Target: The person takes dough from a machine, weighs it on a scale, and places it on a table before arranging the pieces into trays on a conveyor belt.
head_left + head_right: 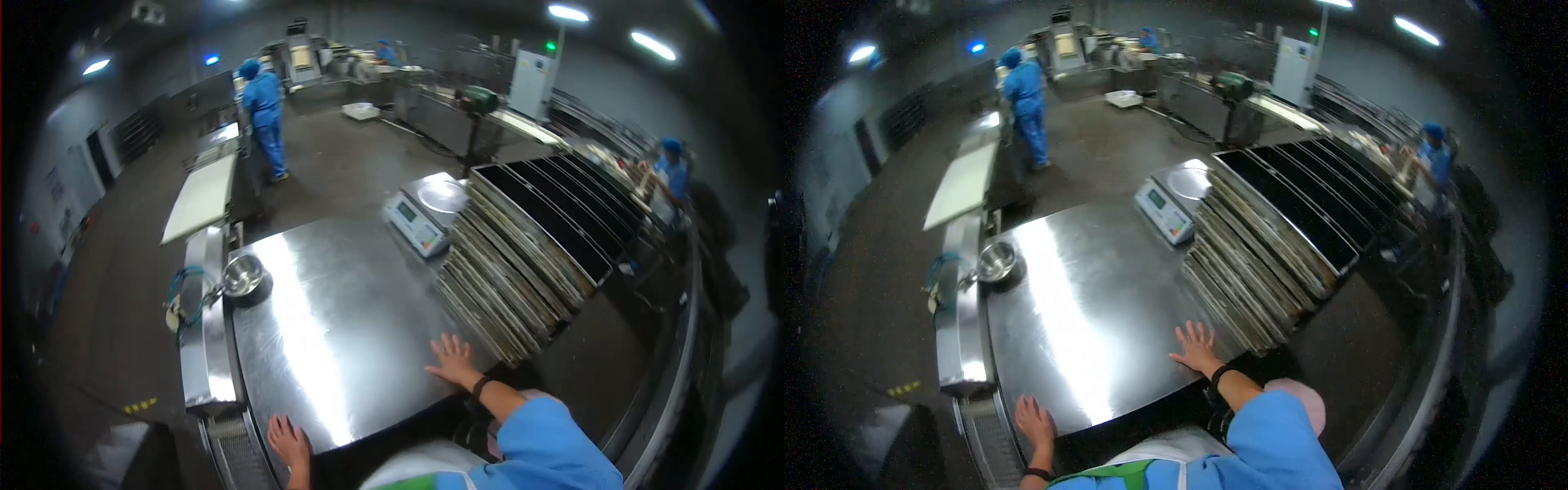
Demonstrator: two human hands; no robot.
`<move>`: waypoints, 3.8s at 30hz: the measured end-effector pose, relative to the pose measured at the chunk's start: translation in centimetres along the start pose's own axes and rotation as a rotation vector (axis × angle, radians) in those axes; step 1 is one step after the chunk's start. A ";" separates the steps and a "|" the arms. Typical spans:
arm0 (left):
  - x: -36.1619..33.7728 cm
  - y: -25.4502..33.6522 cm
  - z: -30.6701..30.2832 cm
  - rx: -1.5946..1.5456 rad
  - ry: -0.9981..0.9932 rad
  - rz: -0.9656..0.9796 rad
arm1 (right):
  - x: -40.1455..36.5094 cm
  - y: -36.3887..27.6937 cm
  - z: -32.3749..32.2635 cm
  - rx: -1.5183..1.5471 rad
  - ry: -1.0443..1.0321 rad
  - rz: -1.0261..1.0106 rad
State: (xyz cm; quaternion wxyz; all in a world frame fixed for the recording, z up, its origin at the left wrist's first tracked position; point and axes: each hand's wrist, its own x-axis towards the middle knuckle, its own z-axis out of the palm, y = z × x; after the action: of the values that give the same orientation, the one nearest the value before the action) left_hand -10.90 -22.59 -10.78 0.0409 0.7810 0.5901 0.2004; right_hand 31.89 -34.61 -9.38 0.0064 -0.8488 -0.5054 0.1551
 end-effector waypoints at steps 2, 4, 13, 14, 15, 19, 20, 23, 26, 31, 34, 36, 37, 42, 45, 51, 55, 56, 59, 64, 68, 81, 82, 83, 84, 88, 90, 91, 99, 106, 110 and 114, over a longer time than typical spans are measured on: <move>0.1 0.7 -0.5 -0.003 -0.026 0.005 | 0.0 -0.2 1.6 0.003 0.109 0.010; 0.0 1.7 -0.9 -0.010 -0.060 0.006 | -0.4 -0.2 2.7 -0.150 0.236 -0.065; -0.5 2.2 -0.8 0.102 -0.111 -0.011 | -1.8 -0.7 2.8 -0.061 0.380 -0.010; -0.5 1.8 -0.5 0.116 -0.113 -0.016 | -1.9 -0.7 2.9 -0.054 0.384 -0.004; -0.5 1.5 -0.2 0.130 -0.115 -0.022 | -1.9 -0.7 2.8 -0.046 0.397 -0.012; -0.6 1.6 0.3 0.149 -0.085 -0.004 | -2.0 -0.5 2.6 -0.025 0.413 -0.022; -0.7 1.8 -0.1 0.137 -0.098 -0.010 | -2.1 -0.5 2.8 -0.025 0.411 -0.018; -0.8 2.3 -0.7 0.127 -0.114 -0.027 | -1.8 -0.4 3.2 -0.023 0.442 -0.031; -0.8 2.3 -0.8 0.131 -0.121 -0.026 | -2.1 -0.4 3.2 -0.039 0.460 -0.023; -0.9 2.1 -0.5 0.149 -0.108 -0.012 | -2.1 -0.5 3.0 -0.040 0.459 -0.013; -0.8 2.2 -0.6 0.139 -0.111 -0.024 | -2.1 -0.5 3.0 -0.034 0.454 -0.005; -0.9 1.8 -0.3 0.162 -0.095 -0.001 | -2.0 -0.6 2.8 -0.031 0.450 -0.001; -0.9 1.6 -0.1 0.163 -0.092 0.000 | -2.0 -0.7 2.8 -0.029 0.441 0.002; -0.8 1.8 -0.2 0.167 -0.110 -0.001 | -2.0 -0.6 2.7 -0.037 0.414 0.012; -1.1 1.8 -0.1 0.153 -0.092 0.005 | -2.1 -0.4 2.9 -0.018 0.406 0.011; -0.9 1.0 0.5 0.145 -0.107 0.002 | -1.7 -0.5 2.8 0.008 0.397 0.002; -0.9 0.5 1.2 0.111 -0.073 -0.043 | -1.8 -0.5 3.0 0.006 0.404 -0.008; -0.7 0.0 1.7 0.080 -0.051 -0.009 | -1.8 -0.5 3.0 0.002 0.394 -0.056; -0.5 0.1 1.2 0.056 -0.025 -0.008 | -1.5 -0.8 2.8 -0.007 0.465 -0.033; -0.4 0.6 0.4 0.031 0.007 -0.040 | -1.3 -1.1 2.7 0.001 0.496 -0.049; -0.3 0.2 0.9 0.036 0.036 0.001 | -1.3 -1.0 2.8 0.019 0.472 -0.088; -0.1 0.7 0.6 0.074 0.064 0.027 | -1.4 -0.5 3.2 0.013 0.458 -0.075; -0.1 0.6 0.6 0.081 0.064 0.035 | -1.3 -0.7 3.2 0.014 0.464 -0.080; -0.1 0.6 0.7 0.084 0.054 0.031 | -1.2 -0.7 3.1 0.026 0.465 -0.077; -0.1 0.6 0.6 0.089 0.043 0.025 | -1.4 -1.0 2.6 0.032 0.450 -0.067; -0.2 0.5 0.7 0.067 0.072 0.032 | -1.4 -0.8 3.0 0.024 0.478 -0.083; -0.3 0.3 0.6 0.081 -0.001 0.019 | -1.5 -1.0 2.9 0.034 0.459 -0.069; -0.2 0.4 0.5 0.080 -0.017 0.008 | -1.5 -1.2 2.6 0.042 0.439 -0.056; -0.3 0.5 0.5 0.052 -0.018 -0.002 | -1.5 -0.9 2.6 0.027 0.449 -0.079; -0.3 0.5 0.6 0.041 0.044 0.004 | -1.5 -0.9 2.8 -0.002 0.443 -0.074; -0.3 0.5 0.6 0.044 0.051 0.007 | -1.4 -0.8 2.9 0.004 0.430 -0.069; -0.3 0.6 0.5 0.048 0.043 -0.001 | -1.5 -0.9 2.8 0.003 0.428 -0.067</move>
State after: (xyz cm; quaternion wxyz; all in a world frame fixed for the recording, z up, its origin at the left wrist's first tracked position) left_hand -10.23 -22.93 -11.09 0.0095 0.7768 0.5960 0.2030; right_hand 29.70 -35.84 -11.48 0.1198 -0.8452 -0.5201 -0.0282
